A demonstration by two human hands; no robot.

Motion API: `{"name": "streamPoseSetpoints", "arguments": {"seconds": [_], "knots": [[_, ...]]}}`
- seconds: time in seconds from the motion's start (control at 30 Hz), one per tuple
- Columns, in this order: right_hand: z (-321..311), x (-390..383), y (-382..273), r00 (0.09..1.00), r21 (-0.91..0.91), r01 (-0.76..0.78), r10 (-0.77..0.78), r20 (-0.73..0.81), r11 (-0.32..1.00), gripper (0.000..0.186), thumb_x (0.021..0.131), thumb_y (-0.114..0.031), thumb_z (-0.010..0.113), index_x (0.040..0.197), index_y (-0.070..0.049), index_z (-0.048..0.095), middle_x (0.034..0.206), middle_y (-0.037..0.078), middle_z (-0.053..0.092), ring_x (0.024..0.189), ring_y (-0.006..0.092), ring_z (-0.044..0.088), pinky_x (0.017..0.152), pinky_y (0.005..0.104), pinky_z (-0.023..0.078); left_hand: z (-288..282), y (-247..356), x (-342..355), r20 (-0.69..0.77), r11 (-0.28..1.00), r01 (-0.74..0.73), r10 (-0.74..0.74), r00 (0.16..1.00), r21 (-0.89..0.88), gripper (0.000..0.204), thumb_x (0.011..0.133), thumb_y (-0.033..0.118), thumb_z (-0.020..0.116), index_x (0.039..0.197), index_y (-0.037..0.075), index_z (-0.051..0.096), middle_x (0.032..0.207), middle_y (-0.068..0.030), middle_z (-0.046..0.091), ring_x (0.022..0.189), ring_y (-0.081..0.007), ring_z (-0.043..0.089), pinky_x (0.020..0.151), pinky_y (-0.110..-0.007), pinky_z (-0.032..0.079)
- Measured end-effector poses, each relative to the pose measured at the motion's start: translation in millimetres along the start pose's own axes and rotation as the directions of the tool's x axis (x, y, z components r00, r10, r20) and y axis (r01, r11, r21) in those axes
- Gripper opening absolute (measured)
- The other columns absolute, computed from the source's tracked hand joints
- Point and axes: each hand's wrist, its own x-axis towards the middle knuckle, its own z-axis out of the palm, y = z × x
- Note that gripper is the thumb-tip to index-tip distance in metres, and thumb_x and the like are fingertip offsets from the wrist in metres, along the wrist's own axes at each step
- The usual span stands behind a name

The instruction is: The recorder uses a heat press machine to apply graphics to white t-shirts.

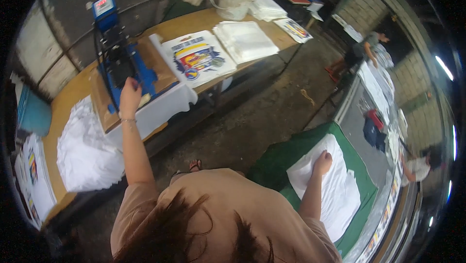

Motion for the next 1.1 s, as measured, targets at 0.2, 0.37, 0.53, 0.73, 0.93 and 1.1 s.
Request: {"name": "streamPoseSetpoints", "arguments": {"seconds": [0.2,0.37,0.53,0.73,0.93,1.1], "knots": [[-1.2,2.1,0.5,0.997,-0.003,0.075,-0.075,-0.024,0.997,0.041,0.09,-0.033,0.051,0.075,0.003,0.061,0.073,0.02,0.063,0.067,0.0377,0.058,0.064,0.045,0.044,-1.0,4.1,-1.6,-0.125,0.997,-0.045,0.038,0.991,-0.057,0.054,0.08,0.006,0.061,0.131,0.009,0.043,0.112,-0.0188,0.053,0.105,-0.0388,0.054,0.084,-0.046,0.048],[-3.4,4.1,0.3,0.999,-0.006,0.042,-0.042,0.022,0.999,0.043,0.09,-0.035,0.05,0.076,0.003,0.062,0.074,0.021,0.063,0.067,0.0382,0.059,0.064,0.0456,0.045,-6.4,9.3,-5.2,-0.065,0.998,-0.044,0.047,0.997,0.049,0.061,0.079,0.003,0.06,0.136,0.016,0.041,0.117,-0.0177,0.049,0.108,-0.0362,0.053,0.084,-0.044,0.05],[-0.6,7.9,4.8,0.999,-0.044,0.035,-0.034,0.039,0.998,0.04,0.09,-0.034,0.05,0.083,0.003,0.064,0.081,0.02,0.066,0.073,0.0376,0.061,0.068,0.0448,0.046,-6.9,9.3,-6.3,-0.08,0.999,-0.014,0.018,0.997,0.046,0.061,0.079,0.003,0.058,0.135,0.021,0.043,0.117,-0.015,0.049,0.109,-0.0346,0.052,0.083,-0.042,0.051],[1.5,10.7,9.4,0.998,-0.055,0.028,-0.025,0.066,0.998,0.043,0.091,-0.034,0.049,0.096,0.005,0.065,0.094,0.022,0.067,0.088,0.0396,0.062,0.078,0.0432,0.047,-7.1,9.0,-6.4,-0.065,0.998,-0.005,0.009,0.998,0.062,0.065,0.08,0.006,0.06,0.139,0.02,0.037,0.117,-0.017,0.05,0.108,-0.0336,0.053,0.083,-0.042,0.051],[1.0,10.2,8.9,0.997,-0.038,0.057,-0.056,0.049,0.998,0.041,0.09,-0.033,0.049,0.087,0.006,0.064,0.086,0.024,0.065,0.079,0.0409,0.06,0.072,0.0459,0.046,-9.0,10.2,-6.2,-0.053,0.995,-0.014,0.019,0.998,0.096,0.068,0.083,0.012,0.061,0.143,0.028,0.033,0.107,-0.0157,0.057,0.099,-0.0337,0.059,0.078,-0.042,0.052],[-0.5,8.1,7.1,0.997,-0.003,0.049,-0.049,0.053,0.999,0.041,0.089,-0.033,0.049,0.081,0.005,0.062,0.081,0.023,0.064,0.074,0.0406,0.058,0.069,0.0459,0.045,-7.2,5.4,-4.5,0.085,0.999,0.021,-0.024,0.996,0.042,0.062,0.085,0.019,0.058,0.143,0.028,0.036,0.094,-0.0126,0.065,0.085,-0.0303,0.064,0.073,-0.042,0.052]]}}
